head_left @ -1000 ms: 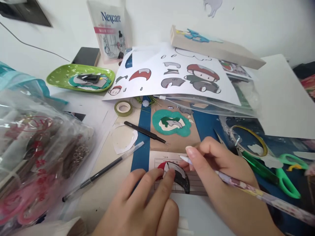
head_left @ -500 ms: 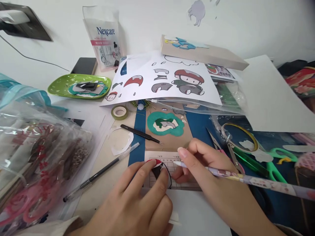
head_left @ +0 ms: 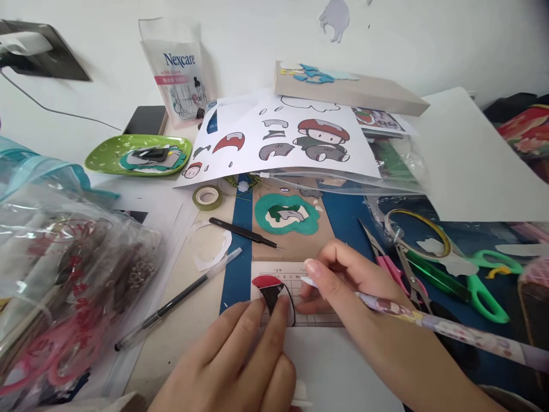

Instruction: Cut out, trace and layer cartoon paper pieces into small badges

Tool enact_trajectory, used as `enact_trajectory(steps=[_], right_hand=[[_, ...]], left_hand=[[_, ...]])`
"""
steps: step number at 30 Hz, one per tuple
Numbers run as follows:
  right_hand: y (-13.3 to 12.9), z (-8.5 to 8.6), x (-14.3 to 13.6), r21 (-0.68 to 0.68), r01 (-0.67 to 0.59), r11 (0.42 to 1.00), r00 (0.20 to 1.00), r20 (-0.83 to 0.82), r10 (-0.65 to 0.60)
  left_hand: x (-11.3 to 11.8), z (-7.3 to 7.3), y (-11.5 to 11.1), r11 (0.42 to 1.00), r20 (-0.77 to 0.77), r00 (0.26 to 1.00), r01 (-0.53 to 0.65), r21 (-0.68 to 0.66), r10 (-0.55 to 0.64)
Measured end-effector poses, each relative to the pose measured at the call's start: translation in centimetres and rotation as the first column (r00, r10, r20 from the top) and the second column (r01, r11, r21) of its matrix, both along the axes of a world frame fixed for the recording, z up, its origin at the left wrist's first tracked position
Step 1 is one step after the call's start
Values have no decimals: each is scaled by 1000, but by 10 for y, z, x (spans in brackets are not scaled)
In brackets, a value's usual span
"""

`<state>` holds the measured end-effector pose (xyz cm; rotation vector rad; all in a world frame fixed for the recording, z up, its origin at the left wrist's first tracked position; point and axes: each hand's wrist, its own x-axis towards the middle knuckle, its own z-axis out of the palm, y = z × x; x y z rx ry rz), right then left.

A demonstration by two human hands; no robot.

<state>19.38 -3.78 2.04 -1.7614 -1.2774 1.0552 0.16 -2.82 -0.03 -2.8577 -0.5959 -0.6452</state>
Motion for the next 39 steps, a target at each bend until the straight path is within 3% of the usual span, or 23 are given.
enact_trajectory(steps=[5,11,18,27,29,35,39], right_hand=[[0,-1,2,8,-21,1000,1000,-4,21],[9,3,15,188,171,967,985,0,-174],[8,1,8,192,14,981,1000,-28,-9],[9,-2,4,249,-94,964,996,32,89],[11,-2,4,236,-77,969,997,19,75],[16,-3,11,171,130,977,990,-80,-118],[16,-5,12,158,95,983,995,-27,-92]], left_hand=[[-1,5,8,997,-22,999,26,-78,-28],[-3,16,25,971,-65,992,92,-222,-109],[-1,13,24,985,-68,993,90,-147,-101],[2,13,28,981,-95,976,196,-4,-196],[3,12,28,983,-98,978,184,-8,-184],[4,9,28,985,-125,977,173,-7,-173],[6,7,24,992,-106,986,129,-13,-130]])
